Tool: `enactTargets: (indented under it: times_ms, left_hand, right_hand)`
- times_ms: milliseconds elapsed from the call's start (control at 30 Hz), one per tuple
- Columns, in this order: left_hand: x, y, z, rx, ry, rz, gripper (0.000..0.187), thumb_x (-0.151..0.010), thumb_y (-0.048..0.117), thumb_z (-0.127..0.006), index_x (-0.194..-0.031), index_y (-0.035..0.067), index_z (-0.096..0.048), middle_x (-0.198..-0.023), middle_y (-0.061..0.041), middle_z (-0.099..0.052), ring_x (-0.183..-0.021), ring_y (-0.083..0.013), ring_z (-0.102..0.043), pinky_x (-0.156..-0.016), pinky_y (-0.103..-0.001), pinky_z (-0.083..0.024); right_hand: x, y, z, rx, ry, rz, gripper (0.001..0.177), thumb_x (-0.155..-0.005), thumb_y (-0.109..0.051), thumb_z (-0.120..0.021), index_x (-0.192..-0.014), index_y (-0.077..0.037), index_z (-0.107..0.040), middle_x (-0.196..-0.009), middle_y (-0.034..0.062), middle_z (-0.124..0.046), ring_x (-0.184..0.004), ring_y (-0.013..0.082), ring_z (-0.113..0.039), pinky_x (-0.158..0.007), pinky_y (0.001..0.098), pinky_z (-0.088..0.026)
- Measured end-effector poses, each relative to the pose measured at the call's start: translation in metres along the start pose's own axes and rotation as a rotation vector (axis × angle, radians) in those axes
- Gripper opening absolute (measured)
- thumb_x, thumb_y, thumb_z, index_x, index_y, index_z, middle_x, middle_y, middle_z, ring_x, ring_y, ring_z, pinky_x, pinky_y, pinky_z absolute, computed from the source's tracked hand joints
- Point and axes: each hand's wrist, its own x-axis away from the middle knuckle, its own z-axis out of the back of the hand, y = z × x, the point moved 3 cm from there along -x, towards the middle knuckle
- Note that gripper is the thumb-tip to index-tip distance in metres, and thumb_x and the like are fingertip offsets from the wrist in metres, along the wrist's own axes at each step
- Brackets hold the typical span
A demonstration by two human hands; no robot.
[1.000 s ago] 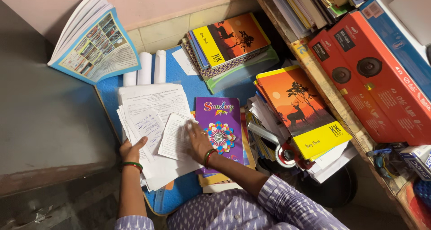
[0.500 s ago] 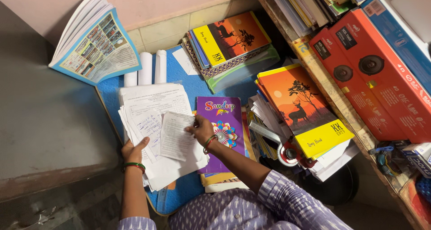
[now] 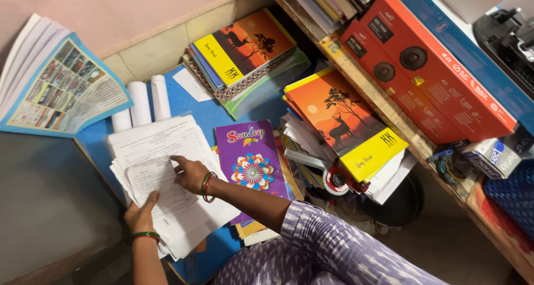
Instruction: The person sorts through stacks of papers and notebooks on a blue mat, places documents into a green folder, wipes the mat with a cloth, and then selects tools from a geometry set case.
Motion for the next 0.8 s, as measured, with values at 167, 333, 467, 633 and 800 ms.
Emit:
enactTargets:
  times_ms: [167,333,467,633,800]
  left_hand:
    - [0.008,0.016,-0.008,-0.05,0.005,0.02,0.042,-0.086,-0.003,-0.076,-0.127,-0.003,-0.067,-0.123,-0.01,-0.071,-0.106,-0.0159,-0.066,-0.098,-0.03,-0.049]
    - [0.01,0.014,-0.009,0.033,-0.044,0.007,0.043,-0.088,-0.004,-0.074,-0.13,-0.004,-0.066,-0.124,-0.01,-0.071,-0.106,-0.0162,-0.066,-0.098,-0.029,-0.051]
    - [0.003,0.006,-0.005,0.014,-0.067,-0.109,0.048,-0.087,-0.006,-0.075,-0.133,-0.006,-0.064,-0.128,-0.009,-0.069,-0.108,-0.0157,-0.065,-0.1,-0.028,-0.05]
    - [0.003,-0.001,-0.001,-0.012,-0.06,-0.092,0.049,-0.087,-0.005,-0.076,-0.134,-0.007,-0.064,-0.128,-0.011,-0.069,-0.109,-0.0167,-0.065,-0.1,-0.029,-0.051]
    - [0.004,0.01,-0.008,-0.052,-0.055,-0.073,0.051,-0.087,-0.005,-0.075,-0.136,-0.006,-0.062,-0.129,-0.01,-0.069,-0.111,-0.0169,-0.064,-0.1,-0.03,-0.05]
  right_hand:
    - [0.021,0.042,0.012,0.005,0.137,-0.034,0.063,-0.086,-0.004,-0.068,-0.145,-0.005,-0.046,-0.13,0.0189,-0.068,-0.112,0.0319,-0.071,-0.096,0.04,-0.056]
    - [0.081,0.143,0.058,0.114,0.492,-0.078,0.047,-0.084,-0.006,-0.073,-0.129,-0.005,-0.061,-0.118,0.0211,-0.069,-0.105,0.0374,-0.068,-0.088,0.0453,-0.055]
    - [0.122,0.212,0.1,0.292,0.573,-0.387,0.035,-0.081,-0.017,-0.068,-0.114,-0.006,-0.067,-0.105,0.0156,-0.074,-0.1,0.0288,-0.073,-0.092,0.0394,-0.06]
    - [0.14,0.215,0.103,0.47,0.651,-0.383,0.083,-0.074,-0.038,-0.088,-0.137,0.0,-0.049,-0.13,0.0228,-0.059,-0.124,0.041,-0.053,-0.107,0.0484,-0.044]
    - [0.132,0.164,0.109,0.459,0.566,-0.572,0.122,-0.061,-0.047,-0.097,-0.149,-0.001,-0.026,-0.156,0.0265,-0.032,-0.14,0.0453,-0.032,-0.111,0.0543,-0.034]
